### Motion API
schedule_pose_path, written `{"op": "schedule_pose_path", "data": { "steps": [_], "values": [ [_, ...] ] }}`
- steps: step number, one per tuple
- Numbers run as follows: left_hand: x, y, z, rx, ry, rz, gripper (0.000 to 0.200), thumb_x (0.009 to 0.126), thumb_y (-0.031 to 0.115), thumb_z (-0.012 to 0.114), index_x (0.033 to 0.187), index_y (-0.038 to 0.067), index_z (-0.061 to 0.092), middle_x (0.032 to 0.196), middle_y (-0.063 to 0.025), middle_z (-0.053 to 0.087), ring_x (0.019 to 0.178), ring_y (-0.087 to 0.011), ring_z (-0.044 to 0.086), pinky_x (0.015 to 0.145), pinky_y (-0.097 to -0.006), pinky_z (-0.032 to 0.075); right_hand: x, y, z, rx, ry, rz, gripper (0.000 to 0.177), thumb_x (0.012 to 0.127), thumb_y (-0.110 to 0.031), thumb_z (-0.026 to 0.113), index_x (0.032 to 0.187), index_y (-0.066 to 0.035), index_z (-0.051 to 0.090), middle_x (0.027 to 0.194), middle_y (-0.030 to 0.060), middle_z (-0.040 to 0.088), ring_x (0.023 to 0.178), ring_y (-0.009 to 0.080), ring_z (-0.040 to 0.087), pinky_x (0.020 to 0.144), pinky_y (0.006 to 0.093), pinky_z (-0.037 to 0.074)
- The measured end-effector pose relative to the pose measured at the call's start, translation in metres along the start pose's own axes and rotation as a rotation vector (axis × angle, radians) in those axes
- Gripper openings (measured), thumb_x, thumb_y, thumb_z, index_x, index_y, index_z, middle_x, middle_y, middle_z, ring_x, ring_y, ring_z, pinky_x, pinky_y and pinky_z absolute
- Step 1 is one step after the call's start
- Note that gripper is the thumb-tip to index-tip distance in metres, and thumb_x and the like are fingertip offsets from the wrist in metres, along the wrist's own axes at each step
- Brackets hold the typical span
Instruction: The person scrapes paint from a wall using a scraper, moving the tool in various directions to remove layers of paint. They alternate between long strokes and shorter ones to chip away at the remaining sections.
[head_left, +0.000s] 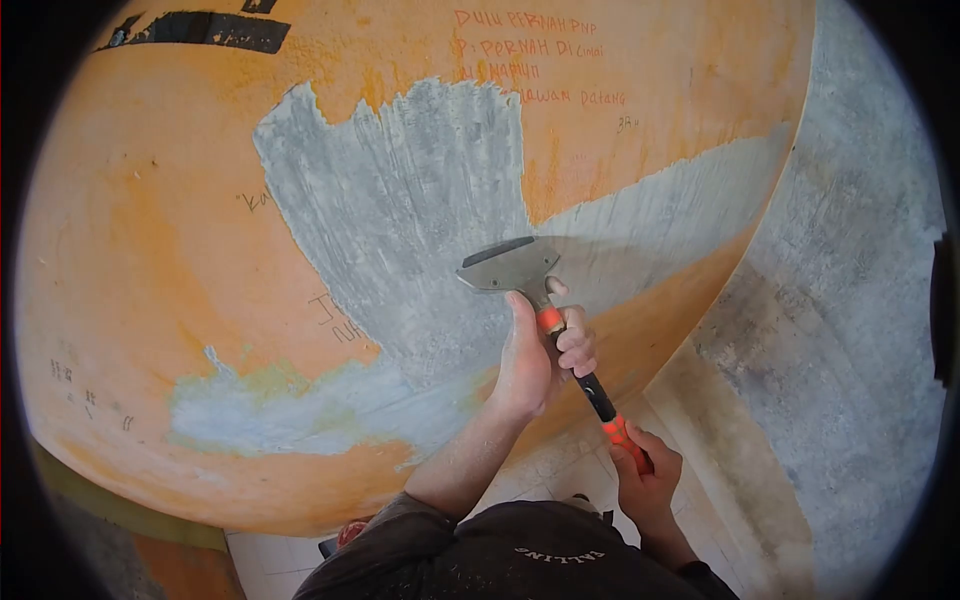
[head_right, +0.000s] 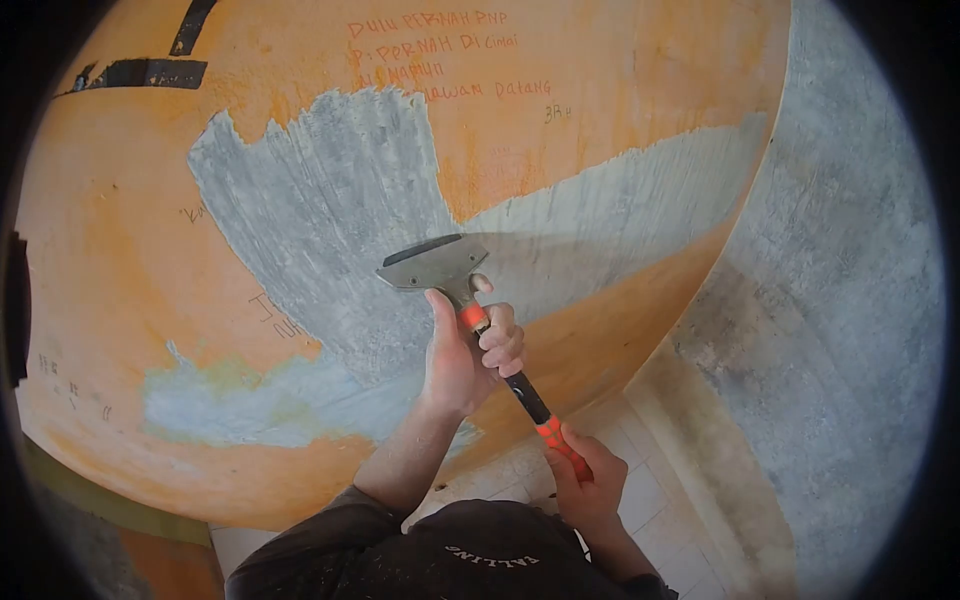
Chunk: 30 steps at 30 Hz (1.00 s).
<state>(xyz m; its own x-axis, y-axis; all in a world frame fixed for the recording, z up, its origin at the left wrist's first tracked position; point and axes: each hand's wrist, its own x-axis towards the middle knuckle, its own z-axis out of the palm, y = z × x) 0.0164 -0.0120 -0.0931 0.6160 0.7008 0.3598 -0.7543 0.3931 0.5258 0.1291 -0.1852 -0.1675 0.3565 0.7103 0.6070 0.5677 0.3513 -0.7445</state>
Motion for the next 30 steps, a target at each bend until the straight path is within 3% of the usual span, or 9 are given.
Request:
{"op": "schedule_pose_path", "data": {
  "steps": [8, 10, 14, 17, 22, 26, 28, 30],
  "values": [
    [0.001, 0.001, 0.000, -0.024, -0.024, 0.009, 0.055, 0.097, 0.067, 0.017, 0.115, 0.020, 0.039, 0.067, 0.0037, 0.032, 0.053, -0.0085, 0.030, 0.053, -0.0255, 0.033, 0.003, -0.008, -0.007, -0.061, -0.019, 0.005, 0.031, 0.082, 0.000, 0.073, 0.111, 0.004, 0.064, 0.075, 0.0132, 0.064, 0.063, 0.0138, 0.061, 0.058, 0.0256, 0.047],
    [0.004, 0.003, 0.000, -0.005, -0.092, 0.004, 0.055, 0.097, 0.067, 0.017, 0.115, 0.020, 0.039, 0.067, 0.0037, 0.032, 0.053, -0.0085, 0.030, 0.052, -0.0255, 0.033, 0.007, -0.003, -0.003, -0.067, 0.012, -0.080, 0.031, 0.084, -0.002, 0.072, 0.113, 0.003, 0.063, 0.069, 0.0069, 0.060, 0.059, 0.0088, 0.050, 0.054, 0.0229, 0.038],
    [0.006, 0.002, 0.003, -0.033, -0.066, 0.027, 0.056, 0.097, 0.068, 0.017, 0.115, 0.020, 0.040, 0.066, 0.0038, 0.032, 0.052, -0.0083, 0.030, 0.052, -0.0255, 0.033, 0.009, -0.008, -0.006, -0.053, 0.004, -0.033, 0.032, 0.083, -0.002, 0.072, 0.113, 0.003, 0.063, 0.070, 0.0072, 0.060, 0.059, 0.0088, 0.050, 0.055, 0.0229, 0.038],
    [0.003, 0.001, -0.001, -0.037, -0.027, 0.023, 0.057, 0.096, 0.069, 0.018, 0.116, 0.020, 0.041, 0.065, 0.0042, 0.031, 0.052, -0.0078, 0.030, 0.051, -0.0249, 0.033, 0.003, 0.000, 0.000, -0.042, 0.014, -0.061, 0.033, 0.083, -0.002, 0.072, 0.114, 0.004, 0.063, 0.072, 0.0079, 0.061, 0.060, 0.0088, 0.051, 0.056, 0.0232, 0.040],
    [0.013, 0.008, 0.002, -0.064, -0.128, 0.035, 0.058, 0.095, 0.070, 0.019, 0.115, 0.021, 0.041, 0.064, 0.0049, 0.031, 0.050, -0.0070, 0.028, 0.049, -0.0237, 0.031, 0.011, -0.004, 0.004, -0.034, 0.042, -0.042, 0.033, 0.083, -0.002, 0.072, 0.115, 0.004, 0.064, 0.075, 0.0090, 0.064, 0.062, 0.0085, 0.053, 0.058, 0.0230, 0.042],
    [0.005, -0.002, -0.001, -0.056, -0.024, 0.014, 0.057, 0.096, 0.069, 0.018, 0.115, 0.021, 0.042, 0.064, 0.0049, 0.030, 0.050, -0.0070, 0.028, 0.049, -0.0239, 0.031, 0.004, -0.003, 0.000, -0.006, 0.033, -0.016, 0.032, 0.083, -0.002, 0.073, 0.114, 0.004, 0.064, 0.075, 0.0089, 0.064, 0.063, 0.0083, 0.053, 0.058, 0.0224, 0.042],
    [0.011, 0.001, 0.002, -0.059, -0.093, 0.026, 0.057, 0.096, 0.070, 0.019, 0.115, 0.021, 0.042, 0.064, 0.0050, 0.030, 0.050, -0.0069, 0.028, 0.049, -0.0240, 0.031, 0.012, -0.009, -0.005, -0.106, -0.015, -0.021, 0.031, 0.083, -0.001, 0.073, 0.112, 0.005, 0.064, 0.075, 0.0131, 0.066, 0.065, 0.0120, 0.061, 0.057, 0.0240, 0.046],
    [0.013, 0.000, 0.002, -0.060, -0.093, 0.037, 0.057, 0.096, 0.069, 0.019, 0.115, 0.021, 0.042, 0.064, 0.0049, 0.030, 0.050, -0.0070, 0.028, 0.049, -0.0240, 0.031, 0.013, -0.007, -0.006, -0.083, -0.008, 0.000, 0.030, 0.084, -0.001, 0.072, 0.112, 0.005, 0.064, 0.075, 0.0129, 0.066, 0.063, 0.0117, 0.060, 0.056, 0.0238, 0.046]
  ]
}}
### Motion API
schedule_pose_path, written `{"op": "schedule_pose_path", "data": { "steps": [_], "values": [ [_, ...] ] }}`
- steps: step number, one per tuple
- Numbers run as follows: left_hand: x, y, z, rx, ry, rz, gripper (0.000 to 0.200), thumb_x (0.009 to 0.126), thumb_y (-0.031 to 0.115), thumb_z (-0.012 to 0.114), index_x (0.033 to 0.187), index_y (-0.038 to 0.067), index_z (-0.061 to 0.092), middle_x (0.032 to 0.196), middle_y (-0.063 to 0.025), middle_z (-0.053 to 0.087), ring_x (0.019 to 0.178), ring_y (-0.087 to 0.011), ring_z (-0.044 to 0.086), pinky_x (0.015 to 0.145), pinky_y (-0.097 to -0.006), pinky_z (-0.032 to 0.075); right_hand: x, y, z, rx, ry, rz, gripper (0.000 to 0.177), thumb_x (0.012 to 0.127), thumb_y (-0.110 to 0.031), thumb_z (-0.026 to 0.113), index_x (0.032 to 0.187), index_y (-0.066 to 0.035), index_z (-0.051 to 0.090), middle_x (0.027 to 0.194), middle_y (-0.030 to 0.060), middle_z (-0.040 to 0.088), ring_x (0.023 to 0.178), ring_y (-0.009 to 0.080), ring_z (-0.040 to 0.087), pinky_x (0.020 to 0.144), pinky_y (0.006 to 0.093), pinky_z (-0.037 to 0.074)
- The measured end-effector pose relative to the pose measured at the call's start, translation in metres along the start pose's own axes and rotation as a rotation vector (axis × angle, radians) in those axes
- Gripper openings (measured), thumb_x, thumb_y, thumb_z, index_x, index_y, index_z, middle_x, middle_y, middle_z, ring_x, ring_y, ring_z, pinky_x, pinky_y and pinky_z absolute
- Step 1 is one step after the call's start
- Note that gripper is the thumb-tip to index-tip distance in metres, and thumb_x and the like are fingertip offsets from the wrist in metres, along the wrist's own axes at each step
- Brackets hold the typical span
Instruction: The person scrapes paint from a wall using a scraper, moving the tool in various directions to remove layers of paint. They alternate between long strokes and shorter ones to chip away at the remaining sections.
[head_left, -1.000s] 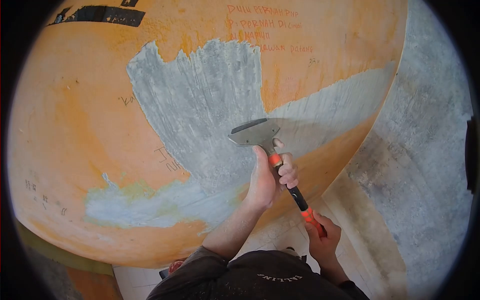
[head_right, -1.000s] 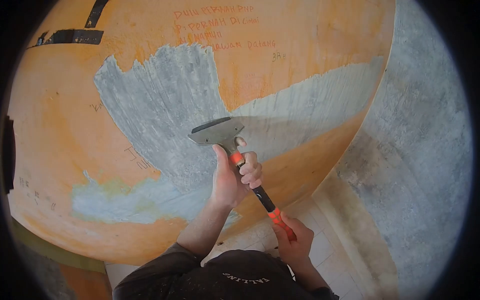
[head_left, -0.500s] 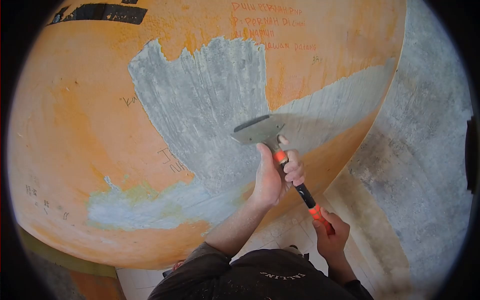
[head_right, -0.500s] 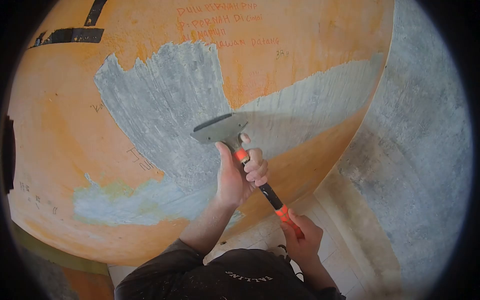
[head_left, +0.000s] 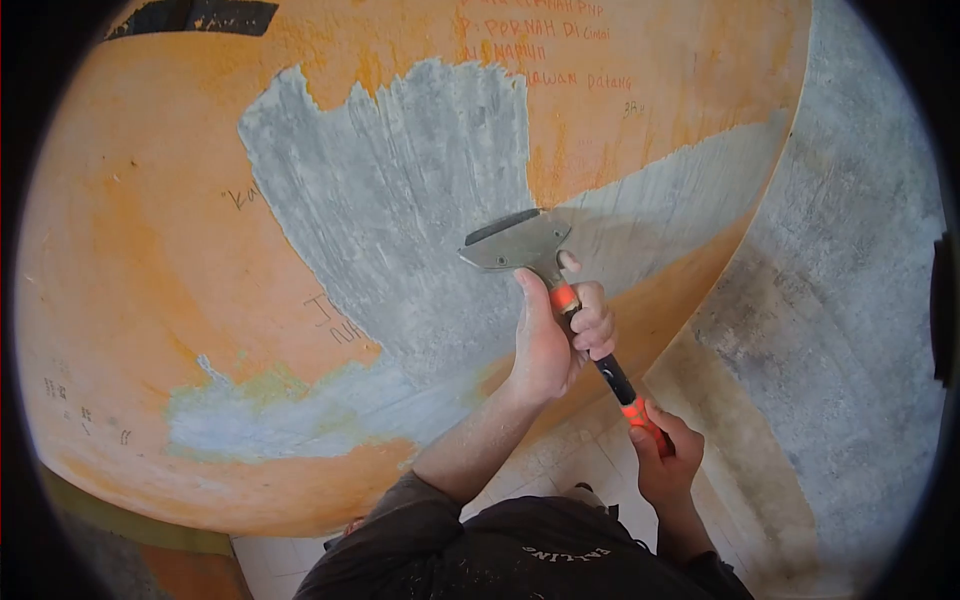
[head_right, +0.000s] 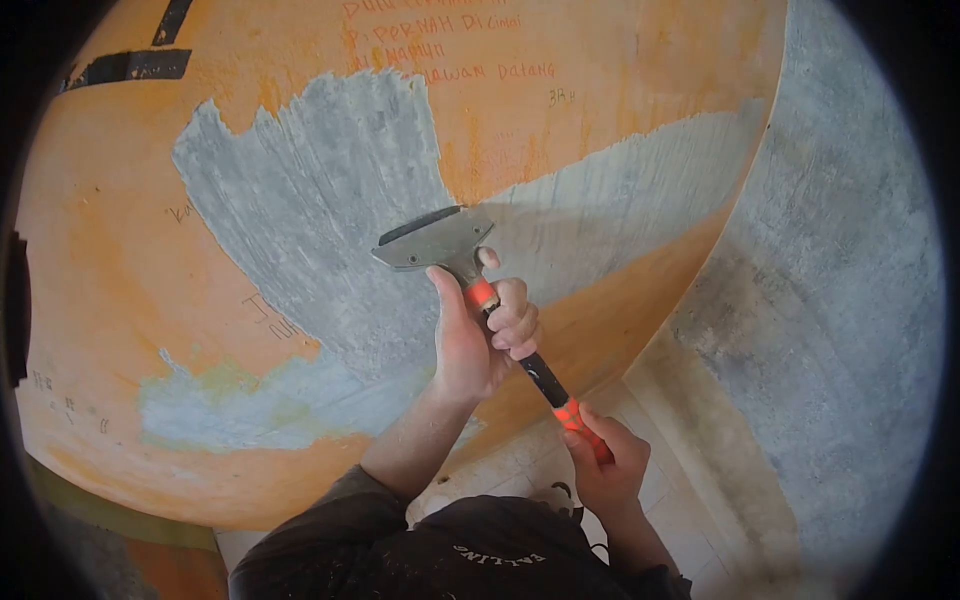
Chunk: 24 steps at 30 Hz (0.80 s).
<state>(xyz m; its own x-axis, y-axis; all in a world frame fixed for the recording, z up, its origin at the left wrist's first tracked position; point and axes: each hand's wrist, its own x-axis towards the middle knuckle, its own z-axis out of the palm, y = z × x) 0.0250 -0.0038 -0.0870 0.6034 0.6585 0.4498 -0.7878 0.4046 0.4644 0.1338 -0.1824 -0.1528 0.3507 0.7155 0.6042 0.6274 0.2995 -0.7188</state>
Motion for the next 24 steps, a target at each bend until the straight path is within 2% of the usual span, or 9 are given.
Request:
{"op": "schedule_pose_path", "data": {
  "steps": [2, 5, 10, 14, 16, 17, 20, 22, 24],
  "values": [
    [-0.003, -0.002, -0.001, 0.005, -0.008, 0.016, 0.057, 0.096, 0.069, 0.019, 0.115, 0.021, 0.042, 0.064, 0.0048, 0.030, 0.050, -0.0070, 0.028, 0.049, -0.0241, 0.031, -0.001, 0.001, 0.000, 0.026, 0.011, 0.013, 0.030, 0.084, -0.001, 0.072, 0.112, 0.006, 0.064, 0.075, 0.0126, 0.066, 0.062, 0.0114, 0.059, 0.056, 0.0237, 0.045],
    [-0.006, -0.001, -0.004, -0.028, 0.034, -0.010, 0.058, 0.096, 0.069, 0.019, 0.117, 0.022, 0.043, 0.064, 0.0045, 0.031, 0.050, -0.0070, 0.028, 0.049, -0.0240, 0.031, -0.001, -0.001, 0.005, 0.051, 0.025, -0.080, 0.030, 0.084, -0.001, 0.072, 0.112, 0.005, 0.063, 0.075, 0.0125, 0.065, 0.061, 0.0110, 0.057, 0.055, 0.0235, 0.044],
    [0.006, 0.007, 0.006, 0.005, -0.030, 0.016, 0.059, 0.095, 0.071, 0.019, 0.117, 0.023, 0.044, 0.064, 0.0047, 0.030, 0.050, -0.0073, 0.029, 0.049, -0.0241, 0.031, 0.007, 0.002, -0.002, 0.041, -0.001, -0.042, 0.031, 0.084, 0.001, 0.071, 0.113, 0.005, 0.063, 0.079, 0.0144, 0.068, 0.064, 0.0121, 0.061, 0.057, 0.0240, 0.047],
    [-0.006, -0.002, -0.005, -0.044, 0.025, -0.010, 0.058, 0.095, 0.070, 0.019, 0.118, 0.024, 0.044, 0.065, 0.0049, 0.030, 0.051, -0.0073, 0.029, 0.050, -0.0243, 0.032, 0.001, 0.004, 0.002, 0.031, -0.005, -0.070, 0.031, 0.083, 0.001, 0.071, 0.113, 0.005, 0.063, 0.079, 0.0151, 0.068, 0.064, 0.0126, 0.062, 0.056, 0.0239, 0.047],
    [0.002, 0.004, 0.002, -0.045, -0.048, 0.002, 0.058, 0.095, 0.070, 0.020, 0.119, 0.024, 0.044, 0.066, 0.0049, 0.030, 0.051, -0.0071, 0.029, 0.051, -0.0242, 0.031, 0.011, 0.004, 0.005, 0.066, 0.060, -0.168, 0.031, 0.083, 0.000, 0.072, 0.113, 0.004, 0.063, 0.079, 0.0153, 0.068, 0.064, 0.0129, 0.062, 0.056, 0.0236, 0.047],
    [0.009, 0.010, 0.006, -0.001, -0.095, 0.024, 0.058, 0.095, 0.071, 0.020, 0.119, 0.024, 0.043, 0.067, 0.0050, 0.031, 0.052, -0.0071, 0.030, 0.051, -0.0242, 0.031, 0.013, 0.002, 0.003, 0.064, 0.057, -0.160, 0.031, 0.083, 0.000, 0.072, 0.113, 0.004, 0.063, 0.079, 0.0153, 0.068, 0.064, 0.0129, 0.062, 0.056, 0.0236, 0.047],
    [0.010, 0.009, 0.010, -0.012, -0.066, 0.024, 0.058, 0.095, 0.071, 0.021, 0.119, 0.024, 0.043, 0.066, 0.0052, 0.031, 0.052, -0.0071, 0.030, 0.051, -0.0240, 0.031, 0.017, -0.002, -0.009, 0.007, -0.032, -0.047, 0.032, 0.083, 0.000, 0.072, 0.113, 0.004, 0.063, 0.083, 0.0168, 0.069, 0.067, 0.0142, 0.064, 0.058, 0.0241, 0.048],
    [-0.001, 0.000, 0.001, -0.034, -0.051, 0.022, 0.058, 0.095, 0.070, 0.020, 0.120, 0.023, 0.043, 0.066, 0.0054, 0.030, 0.051, -0.0071, 0.030, 0.051, -0.0241, 0.031, 0.008, -0.001, -0.002, 0.015, 0.021, -0.132, 0.031, 0.083, 0.001, 0.071, 0.113, 0.005, 0.063, 0.079, 0.0142, 0.068, 0.061, 0.0129, 0.060, 0.054, 0.0237, 0.045],
    [0.002, 0.004, 0.001, -0.048, -0.044, 0.012, 0.058, 0.096, 0.070, 0.020, 0.120, 0.023, 0.043, 0.065, 0.0056, 0.030, 0.051, -0.0071, 0.029, 0.050, -0.0242, 0.031, 0.013, -0.003, 0.000, 0.017, 0.028, -0.128, 0.031, 0.083, 0.001, 0.071, 0.113, 0.005, 0.063, 0.078, 0.0137, 0.067, 0.060, 0.0128, 0.059, 0.054, 0.0237, 0.044]
  ]
}}
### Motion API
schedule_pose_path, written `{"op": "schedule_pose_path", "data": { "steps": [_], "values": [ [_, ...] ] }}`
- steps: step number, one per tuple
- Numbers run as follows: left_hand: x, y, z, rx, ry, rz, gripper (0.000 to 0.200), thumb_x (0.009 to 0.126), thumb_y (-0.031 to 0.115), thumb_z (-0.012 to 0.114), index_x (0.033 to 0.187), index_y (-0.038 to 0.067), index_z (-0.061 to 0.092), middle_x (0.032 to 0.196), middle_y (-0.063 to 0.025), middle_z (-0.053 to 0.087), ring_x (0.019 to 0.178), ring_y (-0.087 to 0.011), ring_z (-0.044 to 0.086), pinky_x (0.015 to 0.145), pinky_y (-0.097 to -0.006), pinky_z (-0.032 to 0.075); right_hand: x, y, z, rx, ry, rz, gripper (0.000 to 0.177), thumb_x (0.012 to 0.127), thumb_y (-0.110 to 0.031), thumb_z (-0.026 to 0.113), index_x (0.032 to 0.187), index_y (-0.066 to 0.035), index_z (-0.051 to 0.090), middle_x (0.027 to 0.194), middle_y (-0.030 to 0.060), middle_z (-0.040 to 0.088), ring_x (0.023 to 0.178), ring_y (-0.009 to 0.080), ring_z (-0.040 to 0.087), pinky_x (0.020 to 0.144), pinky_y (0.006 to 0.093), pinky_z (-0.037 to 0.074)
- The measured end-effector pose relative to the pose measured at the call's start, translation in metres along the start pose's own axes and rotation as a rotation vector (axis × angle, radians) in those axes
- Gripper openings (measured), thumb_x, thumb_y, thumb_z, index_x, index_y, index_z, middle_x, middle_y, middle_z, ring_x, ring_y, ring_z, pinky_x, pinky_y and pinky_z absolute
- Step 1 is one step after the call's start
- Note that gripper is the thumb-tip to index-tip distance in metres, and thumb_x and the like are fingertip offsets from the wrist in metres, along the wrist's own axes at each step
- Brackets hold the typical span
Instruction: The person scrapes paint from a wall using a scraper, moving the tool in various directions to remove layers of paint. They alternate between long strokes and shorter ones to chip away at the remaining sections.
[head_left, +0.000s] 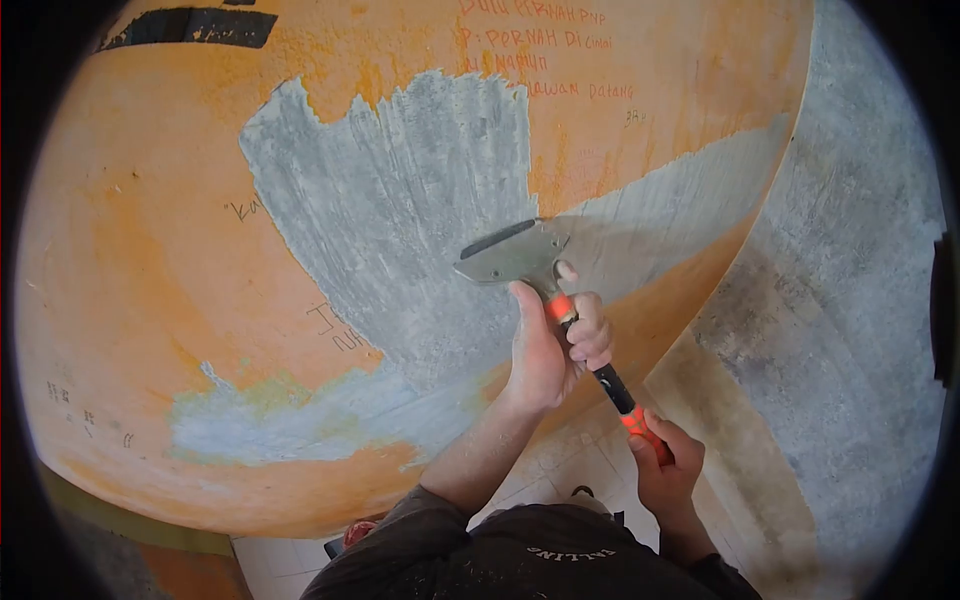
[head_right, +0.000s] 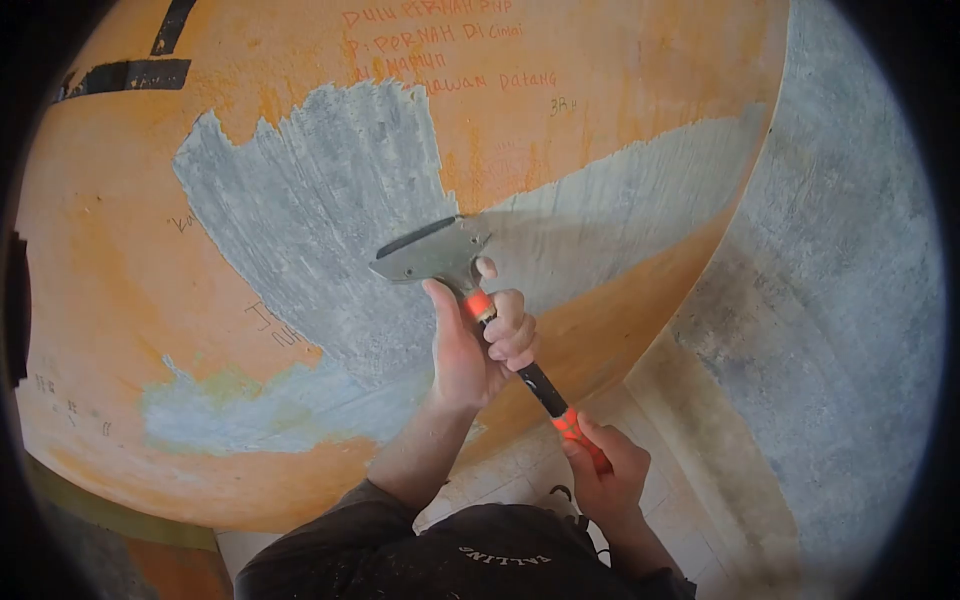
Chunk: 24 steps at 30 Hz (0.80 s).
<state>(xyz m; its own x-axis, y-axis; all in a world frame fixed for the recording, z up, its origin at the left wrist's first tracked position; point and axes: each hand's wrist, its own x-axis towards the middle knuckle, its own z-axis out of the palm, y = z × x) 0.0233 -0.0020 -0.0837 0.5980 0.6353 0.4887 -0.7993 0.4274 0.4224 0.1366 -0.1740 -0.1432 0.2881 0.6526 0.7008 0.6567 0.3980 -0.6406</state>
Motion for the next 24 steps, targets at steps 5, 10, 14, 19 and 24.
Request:
{"op": "schedule_pose_path", "data": {
  "steps": [5, 10, 14, 19, 24],
  "values": [
    [0.014, 0.009, 0.020, 0.013, 0.020, 0.036, 0.060, 0.095, 0.071, 0.020, 0.119, 0.022, 0.043, 0.064, 0.0057, 0.029, 0.049, -0.0066, 0.027, 0.048, -0.0233, 0.029, 0.015, -0.012, -0.013, -0.045, -0.065, 0.084, 0.030, 0.083, 0.001, 0.070, 0.112, 0.004, 0.064, 0.081, 0.0153, 0.069, 0.065, 0.0145, 0.064, 0.058, 0.0246, 0.048],
    [0.007, 0.010, 0.013, 0.033, 0.003, 0.023, 0.060, 0.096, 0.070, 0.020, 0.119, 0.021, 0.044, 0.064, 0.0059, 0.029, 0.049, -0.0063, 0.028, 0.047, -0.0232, 0.030, 0.009, -0.013, -0.002, -0.007, -0.016, 0.039, 0.029, 0.083, -0.001, 0.070, 0.112, 0.004, 0.064, 0.080, 0.0156, 0.068, 0.065, 0.0139, 0.064, 0.058, 0.0253, 0.049],
    [0.029, 0.030, 0.035, -0.017, -0.067, 0.035, 0.060, 0.096, 0.070, 0.020, 0.119, 0.021, 0.045, 0.064, 0.0056, 0.030, 0.049, -0.0064, 0.029, 0.047, -0.0231, 0.030, 0.035, -0.030, -0.005, -0.026, 0.007, 0.019, 0.030, 0.083, -0.001, 0.071, 0.111, 0.004, 0.065, 0.079, 0.0145, 0.068, 0.063, 0.0134, 0.062, 0.057, 0.0251, 0.048],
    [0.004, 0.019, 0.017, 0.013, 0.018, -0.043, 0.061, 0.094, 0.072, 0.022, 0.122, 0.021, 0.043, 0.065, 0.0049, 0.032, 0.050, -0.0073, 0.030, 0.049, -0.0244, 0.032, 0.005, -0.020, 0.003, -0.014, 0.010, 0.036, 0.030, 0.083, -0.003, 0.071, 0.111, 0.005, 0.064, 0.073, 0.0123, 0.065, 0.058, 0.0130, 0.058, 0.054, 0.0241, 0.044],
    [0.016, 0.019, 0.015, 0.064, -0.076, -0.003, 0.063, 0.094, 0.073, 0.020, 0.122, 0.021, 0.042, 0.065, 0.0043, 0.032, 0.051, -0.0077, 0.031, 0.050, -0.0252, 0.033, 0.014, -0.019, -0.003, -0.051, -0.001, 0.008, 0.031, 0.084, -0.002, 0.069, 0.113, 0.005, 0.063, 0.072, 0.0127, 0.064, 0.057, 0.0117, 0.056, 0.052, 0.0242, 0.043]
  ]
}}
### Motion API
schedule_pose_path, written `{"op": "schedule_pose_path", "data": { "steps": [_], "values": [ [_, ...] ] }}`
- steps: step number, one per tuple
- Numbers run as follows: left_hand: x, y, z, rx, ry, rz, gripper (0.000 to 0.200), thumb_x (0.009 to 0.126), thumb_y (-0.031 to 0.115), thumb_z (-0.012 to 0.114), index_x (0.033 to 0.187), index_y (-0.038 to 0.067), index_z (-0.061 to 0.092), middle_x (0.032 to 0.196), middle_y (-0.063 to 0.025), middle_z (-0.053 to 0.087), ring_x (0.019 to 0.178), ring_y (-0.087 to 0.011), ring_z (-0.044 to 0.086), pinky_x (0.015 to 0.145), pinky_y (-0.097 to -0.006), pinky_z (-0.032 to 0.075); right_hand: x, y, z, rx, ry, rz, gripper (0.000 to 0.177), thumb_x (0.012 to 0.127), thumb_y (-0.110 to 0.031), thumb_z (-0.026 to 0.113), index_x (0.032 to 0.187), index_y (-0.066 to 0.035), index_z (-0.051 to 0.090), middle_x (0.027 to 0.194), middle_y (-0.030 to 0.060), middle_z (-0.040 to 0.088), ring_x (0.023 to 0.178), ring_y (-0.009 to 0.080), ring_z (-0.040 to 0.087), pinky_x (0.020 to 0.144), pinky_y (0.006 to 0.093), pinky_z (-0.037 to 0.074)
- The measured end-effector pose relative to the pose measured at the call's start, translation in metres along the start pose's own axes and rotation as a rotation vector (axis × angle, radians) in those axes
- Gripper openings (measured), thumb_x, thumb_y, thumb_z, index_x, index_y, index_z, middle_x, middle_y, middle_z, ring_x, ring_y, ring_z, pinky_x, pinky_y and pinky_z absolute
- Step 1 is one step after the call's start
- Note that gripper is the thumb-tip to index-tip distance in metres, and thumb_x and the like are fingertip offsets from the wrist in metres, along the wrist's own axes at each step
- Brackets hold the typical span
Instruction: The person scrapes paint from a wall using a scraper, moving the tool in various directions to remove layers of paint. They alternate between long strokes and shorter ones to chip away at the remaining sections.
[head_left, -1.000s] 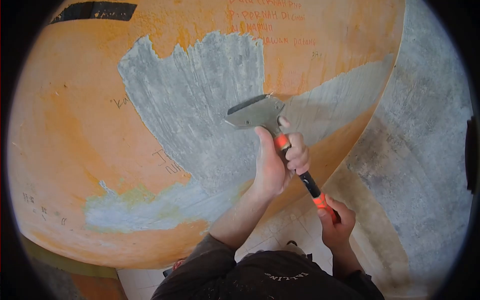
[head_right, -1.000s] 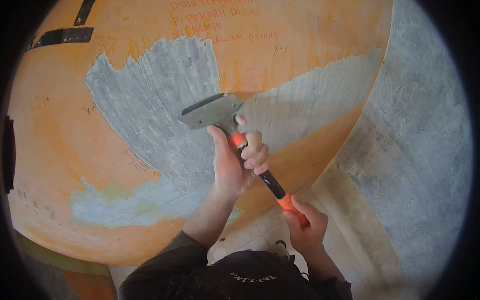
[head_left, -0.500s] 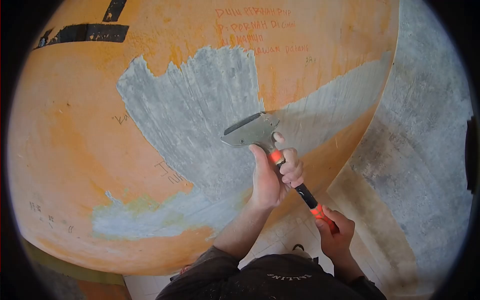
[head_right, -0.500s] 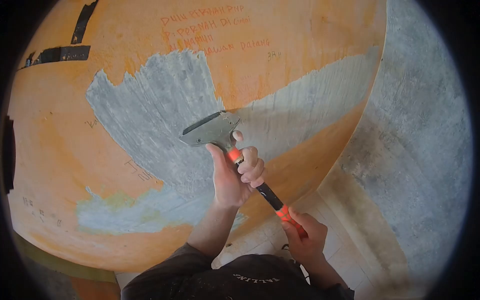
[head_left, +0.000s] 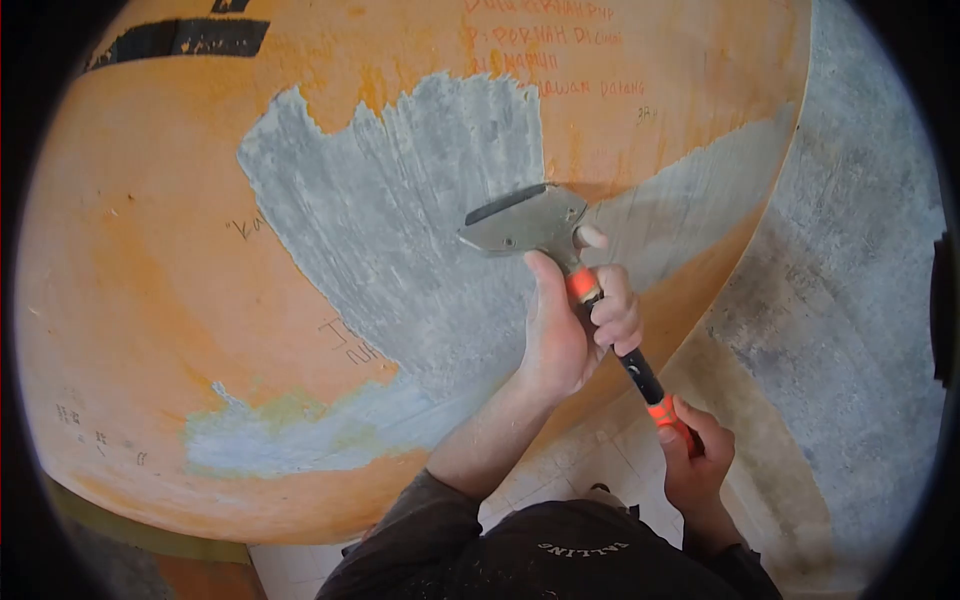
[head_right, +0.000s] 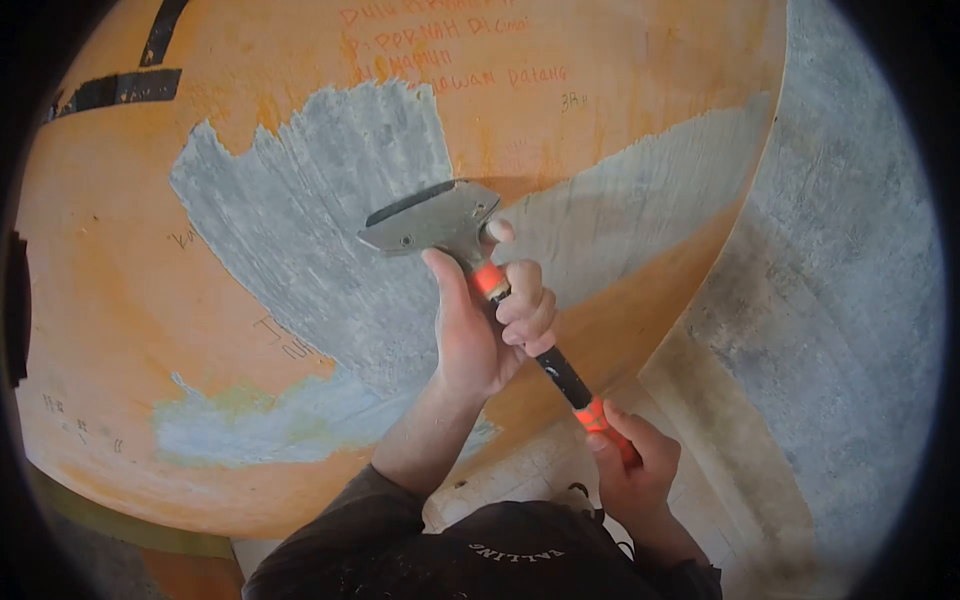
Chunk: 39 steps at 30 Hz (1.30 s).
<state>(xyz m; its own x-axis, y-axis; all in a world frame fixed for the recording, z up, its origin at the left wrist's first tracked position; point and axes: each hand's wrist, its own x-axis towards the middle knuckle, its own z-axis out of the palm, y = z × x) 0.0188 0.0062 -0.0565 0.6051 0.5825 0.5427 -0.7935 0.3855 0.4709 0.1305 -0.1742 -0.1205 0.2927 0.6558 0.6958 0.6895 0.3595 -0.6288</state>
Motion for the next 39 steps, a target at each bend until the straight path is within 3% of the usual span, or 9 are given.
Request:
{"op": "schedule_pose_path", "data": {
  "steps": [12, 14, 19, 25, 32, 34, 36, 38, 39],
  "values": [
    [0.017, 0.011, 0.014, 0.030, -0.044, 0.027, 0.063, 0.094, 0.073, 0.020, 0.122, 0.021, 0.042, 0.064, 0.0047, 0.031, 0.049, -0.0073, 0.030, 0.047, -0.0245, 0.031, 0.015, -0.005, -0.003, 0.023, 0.007, -0.003, 0.032, 0.083, 0.001, 0.069, 0.114, 0.006, 0.062, 0.075, 0.0109, 0.065, 0.058, 0.0092, 0.055, 0.052, 0.0222, 0.041],
    [0.001, 0.002, 0.008, -0.093, 0.096, -0.046, 0.063, 0.093, 0.073, 0.021, 0.123, 0.022, 0.042, 0.064, 0.0050, 0.030, 0.049, -0.0071, 0.030, 0.047, -0.0245, 0.031, 0.003, -0.006, -0.001, 0.030, -0.010, 0.020, 0.031, 0.083, 0.000, 0.069, 0.113, 0.006, 0.062, 0.074, 0.0115, 0.064, 0.057, 0.0101, 0.054, 0.052, 0.0228, 0.041],
    [0.012, 0.005, 0.009, 0.001, -0.017, 0.031, 0.063, 0.094, 0.073, 0.020, 0.122, 0.021, 0.043, 0.064, 0.0052, 0.031, 0.049, -0.0071, 0.031, 0.048, -0.0237, 0.032, 0.013, -0.003, -0.002, 0.042, 0.003, 0.032, 0.029, 0.083, 0.000, 0.069, 0.111, 0.005, 0.063, 0.071, 0.0115, 0.062, 0.056, 0.0107, 0.052, 0.051, 0.0233, 0.040],
    [-0.004, -0.003, 0.007, -0.031, 0.056, 0.011, 0.062, 0.095, 0.071, 0.019, 0.123, 0.021, 0.043, 0.064, 0.0051, 0.031, 0.049, -0.0071, 0.030, 0.048, -0.0238, 0.031, 0.007, -0.009, -0.008, 0.032, -0.046, 0.068, 0.029, 0.084, -0.001, 0.069, 0.112, 0.006, 0.063, 0.070, 0.0101, 0.061, 0.055, 0.0102, 0.051, 0.050, 0.0239, 0.039],
    [0.014, 0.007, 0.019, -0.037, -0.007, 0.047, 0.062, 0.094, 0.072, 0.019, 0.122, 0.022, 0.043, 0.064, 0.0054, 0.032, 0.049, -0.0072, 0.031, 0.048, -0.0236, 0.032, 0.019, -0.009, -0.012, 0.002, -0.015, -0.007, 0.031, 0.085, -0.002, 0.068, 0.114, 0.004, 0.062, 0.072, 0.0112, 0.063, 0.056, 0.0100, 0.051, 0.050, 0.0239, 0.038],
    [-0.002, -0.001, 0.011, -0.080, 0.076, -0.001, 0.064, 0.094, 0.073, 0.018, 0.119, 0.020, 0.044, 0.063, 0.0055, 0.031, 0.049, -0.0071, 0.030, 0.049, -0.0234, 0.032, 0.004, -0.006, -0.011, 0.030, -0.052, 0.013, 0.031, 0.085, -0.002, 0.069, 0.115, 0.005, 0.062, 0.073, 0.0111, 0.063, 0.058, 0.0103, 0.053, 0.052, 0.0245, 0.040],
    [0.010, 0.003, 0.004, -0.046, 0.020, 0.029, 0.066, 0.093, 0.074, 0.019, 0.116, 0.019, 0.047, 0.062, 0.0057, 0.031, 0.049, -0.0070, 0.029, 0.049, -0.0229, 0.032, 0.010, -0.003, -0.005, 0.129, -0.013, 0.086, 0.030, 0.085, -0.004, 0.069, 0.114, 0.005, 0.063, 0.075, 0.0115, 0.065, 0.061, 0.0115, 0.057, 0.055, 0.0249, 0.044],
    [0.031, 0.006, -0.003, 0.047, -0.317, 0.031, 0.065, 0.093, 0.074, 0.019, 0.118, 0.020, 0.047, 0.062, 0.0060, 0.030, 0.049, -0.0068, 0.029, 0.048, -0.0226, 0.031, 0.033, -0.008, -0.012, 0.036, 0.011, -0.012, 0.030, 0.085, -0.005, 0.069, 0.113, 0.004, 0.064, 0.080, 0.0129, 0.068, 0.063, 0.0126, 0.060, 0.058, 0.0251, 0.047],
    [0.031, 0.007, 0.006, 0.039, -0.309, 0.026, 0.065, 0.093, 0.074, 0.019, 0.118, 0.020, 0.047, 0.062, 0.0060, 0.030, 0.049, -0.0068, 0.029, 0.048, -0.0226, 0.031, 0.042, -0.019, -0.020, -0.057, -0.031, 0.014, 0.030, 0.085, -0.005, 0.069, 0.113, 0.005, 0.064, 0.085, 0.0148, 0.070, 0.063, 0.0125, 0.060, 0.059, 0.0252, 0.047]
  ]
}}
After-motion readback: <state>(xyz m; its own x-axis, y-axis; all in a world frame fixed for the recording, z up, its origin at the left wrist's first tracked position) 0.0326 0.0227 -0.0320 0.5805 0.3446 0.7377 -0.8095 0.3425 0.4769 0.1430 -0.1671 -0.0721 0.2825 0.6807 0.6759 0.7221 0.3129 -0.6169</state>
